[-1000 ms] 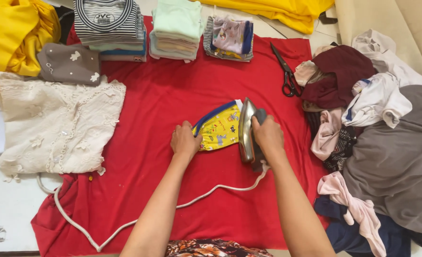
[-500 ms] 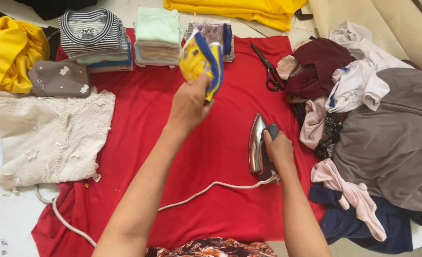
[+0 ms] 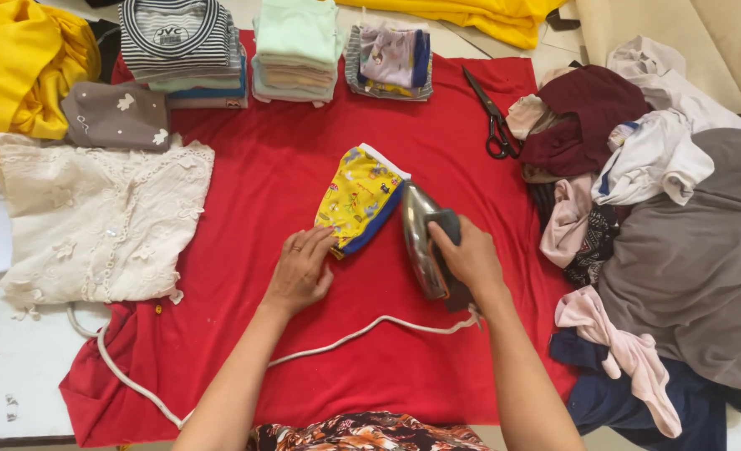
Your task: Ironing and folding small pieces of clothing on a red cloth on the floor.
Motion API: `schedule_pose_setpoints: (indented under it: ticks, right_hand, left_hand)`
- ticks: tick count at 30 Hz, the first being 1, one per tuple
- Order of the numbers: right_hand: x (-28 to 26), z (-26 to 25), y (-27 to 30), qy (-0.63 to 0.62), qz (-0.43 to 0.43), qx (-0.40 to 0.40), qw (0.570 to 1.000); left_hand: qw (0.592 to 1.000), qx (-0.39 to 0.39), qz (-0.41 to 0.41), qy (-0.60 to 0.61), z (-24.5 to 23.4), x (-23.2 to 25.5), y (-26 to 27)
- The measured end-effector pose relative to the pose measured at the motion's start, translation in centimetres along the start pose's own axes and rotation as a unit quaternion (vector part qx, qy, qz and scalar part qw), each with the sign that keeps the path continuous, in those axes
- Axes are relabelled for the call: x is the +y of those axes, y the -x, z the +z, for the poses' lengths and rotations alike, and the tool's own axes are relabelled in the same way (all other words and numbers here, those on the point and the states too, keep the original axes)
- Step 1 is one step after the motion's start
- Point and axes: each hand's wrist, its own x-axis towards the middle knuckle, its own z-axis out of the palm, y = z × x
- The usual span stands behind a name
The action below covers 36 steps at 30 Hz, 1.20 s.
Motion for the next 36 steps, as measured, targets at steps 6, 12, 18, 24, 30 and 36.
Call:
schedule_pose_setpoints:
  ticks: [6,12,18,24,30,36]
  right_hand:
    - [-8.8,5.3,-4.4,0.142,-0.121,-0.167,0.968]
    - [-10.2,10.1,-8.4,0.121,-0.176,-0.116,0.97]
    - [-8.2,6.5,-6.4,0.139,-0.086,-0.113,0.98]
    - [-8.4,7.0,-9.3,0.139,-0.098,-0.07,0.983]
    - [-6.2,6.5,-9.2,0.128,-0.091,-0.066,0.985]
    - [0.6,2.1,-3.9,0.122,0.021,-0.042,0.991]
  left_hand:
    - [0.985,0.101,-0.143,-0.007,1.7,-1.7,1.7]
    - [0.986,0.108,-0.125,0.009,2.1,-1.5,1.4]
    - [0.997,0.044,-0.07,0.007,2.4,-1.0,0.5]
    - [0.995,0.001,-0.098,0.018,2.5,-1.2,0.1]
    - [0.993,0.002,-0.119,0.013,3.0,-1.6,-0.1]
    - [0.996,0.01,-0.091,0.016,3.1,-2.6,-0.7]
